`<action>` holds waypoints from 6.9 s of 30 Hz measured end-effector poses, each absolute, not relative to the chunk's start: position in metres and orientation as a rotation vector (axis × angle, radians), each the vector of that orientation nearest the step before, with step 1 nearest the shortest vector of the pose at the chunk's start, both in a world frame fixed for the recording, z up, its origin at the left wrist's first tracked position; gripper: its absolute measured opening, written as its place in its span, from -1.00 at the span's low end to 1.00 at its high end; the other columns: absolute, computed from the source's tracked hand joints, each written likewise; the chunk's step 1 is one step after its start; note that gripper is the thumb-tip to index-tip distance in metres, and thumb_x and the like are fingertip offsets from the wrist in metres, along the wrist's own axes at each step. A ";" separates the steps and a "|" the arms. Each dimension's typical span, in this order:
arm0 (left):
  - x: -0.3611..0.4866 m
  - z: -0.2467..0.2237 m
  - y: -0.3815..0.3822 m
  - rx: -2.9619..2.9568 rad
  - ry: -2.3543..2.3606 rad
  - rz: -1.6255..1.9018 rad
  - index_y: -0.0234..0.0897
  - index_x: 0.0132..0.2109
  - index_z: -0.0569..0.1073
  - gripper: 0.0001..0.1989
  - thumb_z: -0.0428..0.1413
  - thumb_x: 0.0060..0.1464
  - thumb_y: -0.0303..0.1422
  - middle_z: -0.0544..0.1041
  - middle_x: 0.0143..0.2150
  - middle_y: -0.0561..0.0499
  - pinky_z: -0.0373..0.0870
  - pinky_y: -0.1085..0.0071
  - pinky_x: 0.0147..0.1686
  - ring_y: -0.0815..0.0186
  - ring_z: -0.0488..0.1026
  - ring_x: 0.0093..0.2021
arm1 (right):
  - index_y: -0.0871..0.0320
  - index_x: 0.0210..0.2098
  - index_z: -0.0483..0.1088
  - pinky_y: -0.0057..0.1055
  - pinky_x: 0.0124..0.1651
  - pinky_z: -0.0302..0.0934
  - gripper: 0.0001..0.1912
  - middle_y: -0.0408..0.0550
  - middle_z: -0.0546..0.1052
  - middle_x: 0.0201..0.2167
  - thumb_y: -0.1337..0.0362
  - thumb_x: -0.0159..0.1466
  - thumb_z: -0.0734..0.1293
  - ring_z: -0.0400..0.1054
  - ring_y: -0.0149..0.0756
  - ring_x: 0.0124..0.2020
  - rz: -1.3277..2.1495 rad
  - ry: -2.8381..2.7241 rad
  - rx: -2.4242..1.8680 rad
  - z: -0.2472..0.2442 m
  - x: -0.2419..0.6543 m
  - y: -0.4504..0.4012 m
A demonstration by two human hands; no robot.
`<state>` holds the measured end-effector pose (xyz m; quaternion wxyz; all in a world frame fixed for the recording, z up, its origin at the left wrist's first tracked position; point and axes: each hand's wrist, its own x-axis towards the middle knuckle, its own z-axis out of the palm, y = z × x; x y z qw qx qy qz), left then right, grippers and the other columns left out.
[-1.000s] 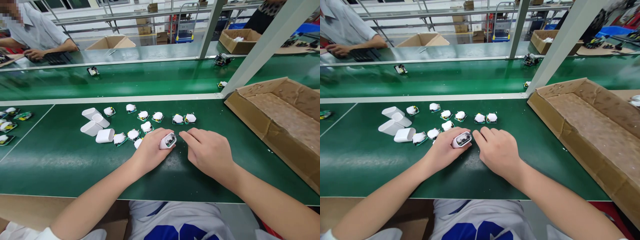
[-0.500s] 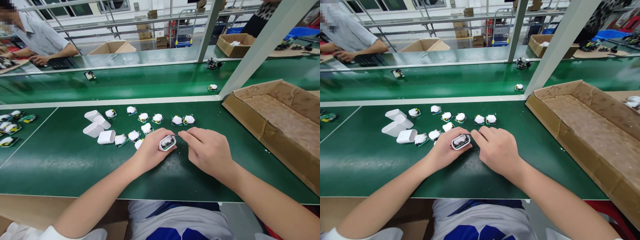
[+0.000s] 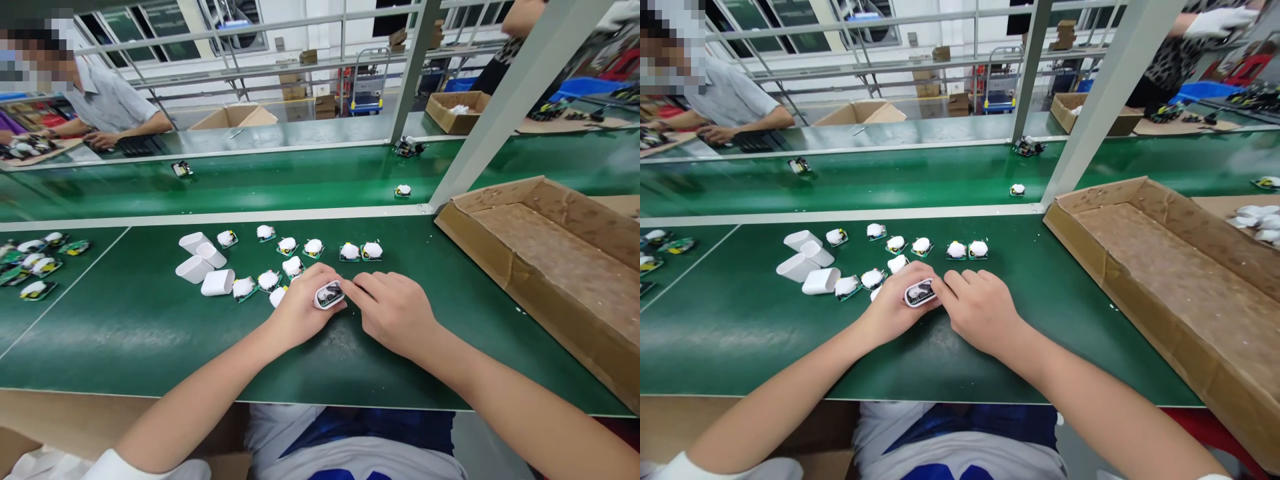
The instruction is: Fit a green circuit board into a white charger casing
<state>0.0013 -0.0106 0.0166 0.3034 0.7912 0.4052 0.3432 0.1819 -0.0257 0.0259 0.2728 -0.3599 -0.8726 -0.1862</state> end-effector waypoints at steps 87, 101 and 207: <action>0.019 0.010 0.004 1.020 0.726 0.900 -0.26 -0.18 0.40 -0.43 0.41 -0.42 -0.30 0.46 -0.36 0.07 0.34 0.42 -0.40 0.38 0.37 -0.41 | 0.04 -0.05 0.46 -0.42 -0.42 0.25 -0.67 -0.09 0.34 -0.23 0.33 0.17 0.36 0.25 -0.45 -0.46 0.492 -2.024 -0.982 0.027 0.196 -0.004; 0.017 0.016 0.006 1.101 0.963 1.112 -0.29 -0.28 0.40 -0.50 0.41 -0.46 -0.39 0.39 -0.44 0.15 0.16 0.52 -0.45 0.44 0.26 -0.44 | 0.13 -0.47 0.41 -0.65 -0.74 -0.29 -0.85 -0.30 0.20 -0.59 0.24 0.10 0.45 -0.19 -0.66 -0.73 1.915 -0.769 -0.557 0.057 0.206 -0.015; 0.015 0.014 0.001 1.095 0.584 0.835 -0.12 0.06 0.24 -0.45 0.23 -0.04 -0.13 0.39 -0.28 0.04 0.37 0.43 -0.38 0.37 0.42 -0.38 | 0.05 -0.05 0.44 -0.50 -0.64 -0.15 -0.51 -0.14 0.48 -0.37 0.15 0.02 0.49 -0.05 -0.58 -0.66 1.370 -1.135 -0.950 0.040 0.191 -0.018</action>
